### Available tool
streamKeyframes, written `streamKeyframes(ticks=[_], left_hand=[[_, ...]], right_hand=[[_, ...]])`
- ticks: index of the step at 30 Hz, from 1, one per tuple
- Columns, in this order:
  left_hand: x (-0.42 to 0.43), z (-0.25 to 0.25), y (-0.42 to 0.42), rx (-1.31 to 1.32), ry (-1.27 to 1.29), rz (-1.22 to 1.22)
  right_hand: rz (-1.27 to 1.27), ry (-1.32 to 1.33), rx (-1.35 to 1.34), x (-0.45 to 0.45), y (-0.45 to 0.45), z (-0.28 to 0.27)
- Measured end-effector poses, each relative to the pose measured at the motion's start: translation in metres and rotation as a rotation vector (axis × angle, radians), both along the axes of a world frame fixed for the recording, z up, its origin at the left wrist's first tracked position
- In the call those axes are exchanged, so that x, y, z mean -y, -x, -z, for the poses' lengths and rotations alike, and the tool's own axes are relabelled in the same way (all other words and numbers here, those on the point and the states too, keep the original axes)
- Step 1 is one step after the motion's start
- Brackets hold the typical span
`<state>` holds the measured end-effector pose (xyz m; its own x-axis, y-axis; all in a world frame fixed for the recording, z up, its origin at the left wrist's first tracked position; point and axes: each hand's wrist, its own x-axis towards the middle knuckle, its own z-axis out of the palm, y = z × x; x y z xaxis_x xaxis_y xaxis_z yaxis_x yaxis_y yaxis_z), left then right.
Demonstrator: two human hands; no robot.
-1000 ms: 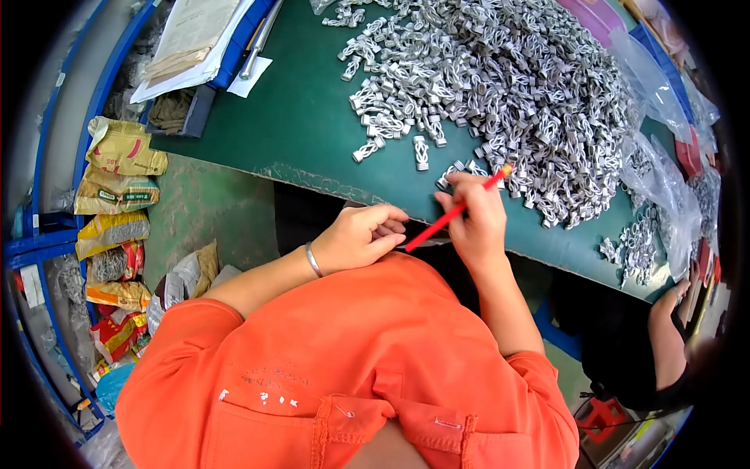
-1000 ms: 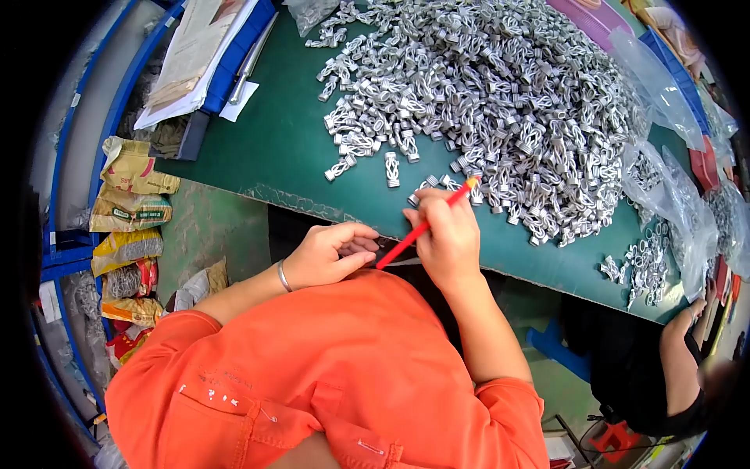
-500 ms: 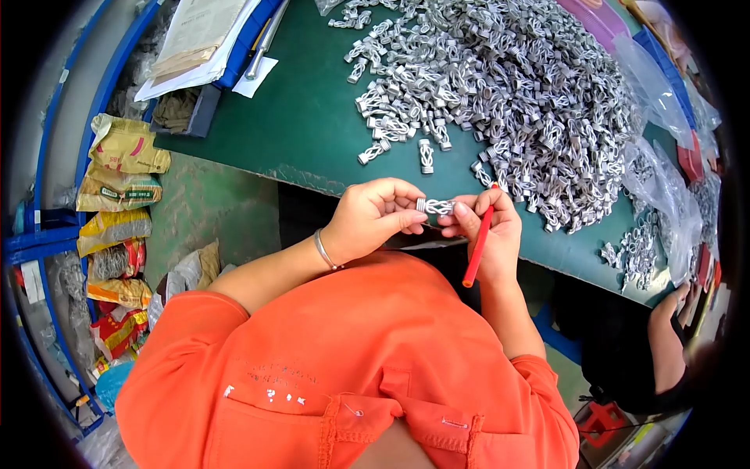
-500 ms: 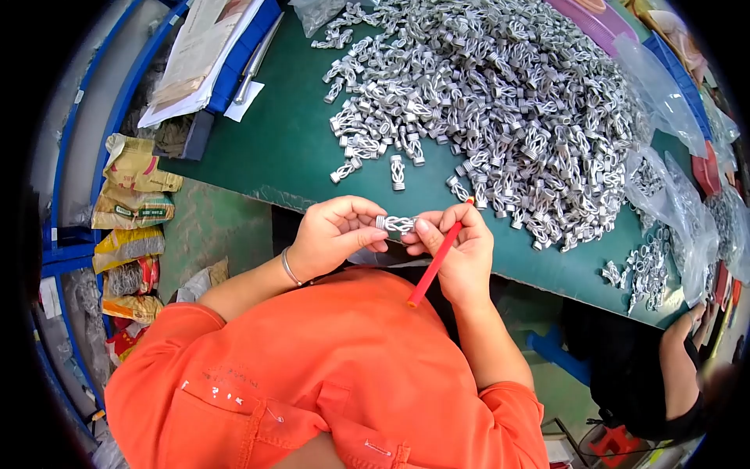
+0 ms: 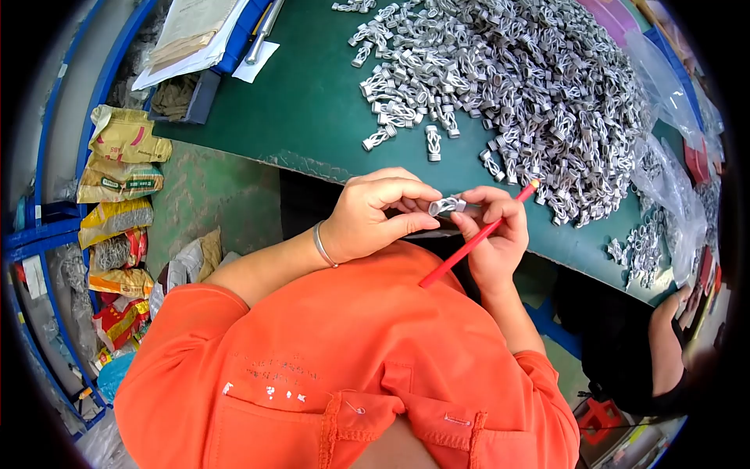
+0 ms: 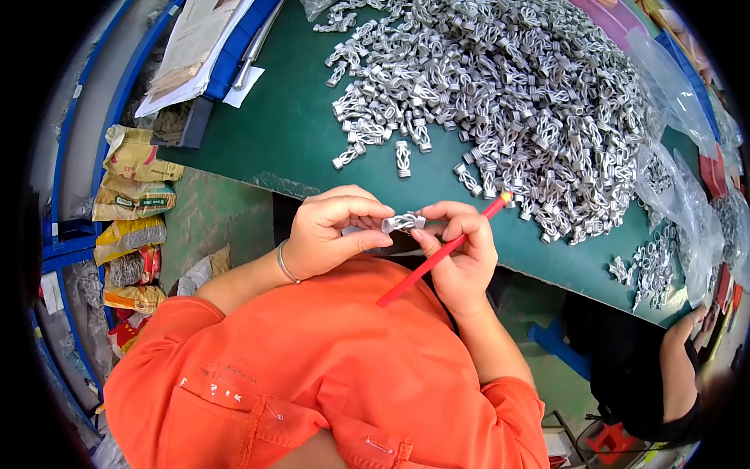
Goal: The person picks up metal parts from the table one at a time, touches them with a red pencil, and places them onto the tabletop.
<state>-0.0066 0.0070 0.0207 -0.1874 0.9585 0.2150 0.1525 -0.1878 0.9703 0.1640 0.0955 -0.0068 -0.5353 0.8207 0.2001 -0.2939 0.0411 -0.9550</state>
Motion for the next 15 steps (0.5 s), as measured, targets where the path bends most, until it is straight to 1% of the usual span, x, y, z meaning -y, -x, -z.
streamKeyframes(ticks=[1, 3, 4, 6, 7, 11, 12, 13, 15], left_hand=[[0.0, 0.0, 0.0, 0.003, 0.001, 0.002], [0.001, 0.002, 0.0, 0.019, 0.022, -0.022], [0.001, 0.003, -0.002, 0.02, 0.021, -0.02], [0.003, 0.006, -0.004, 0.306, 0.123, -0.035], [0.005, 0.007, -0.004, 0.307, 0.123, -0.035], [0.015, 0.01, 0.008, -0.075, 0.091, -0.018], [0.019, 0.015, 0.008, -0.094, 0.117, -0.034], [0.023, 0.016, 0.01, -0.109, 0.255, -0.023], [0.027, 0.026, 0.008, -0.141, 0.345, -0.06]], right_hand=[[0.002, 0.001, 0.003, 0.0, -0.001, 0.0], [0.044, -0.303, 0.022, -0.002, -0.003, 0.001], [0.062, -0.316, 0.014, -0.001, -0.003, 0.0], [0.059, -0.34, 0.019, -0.001, -0.003, -0.003], [0.054, -0.365, 0.023, 0.0, -0.003, -0.004], [-0.003, -0.387, 0.025, -0.008, -0.002, -0.001], [0.03, -0.43, 0.105, -0.011, 0.001, 0.001], [0.066, -0.471, 0.186, -0.014, 0.003, 0.002], [0.107, -0.562, 0.286, -0.021, 0.015, 0.002]])
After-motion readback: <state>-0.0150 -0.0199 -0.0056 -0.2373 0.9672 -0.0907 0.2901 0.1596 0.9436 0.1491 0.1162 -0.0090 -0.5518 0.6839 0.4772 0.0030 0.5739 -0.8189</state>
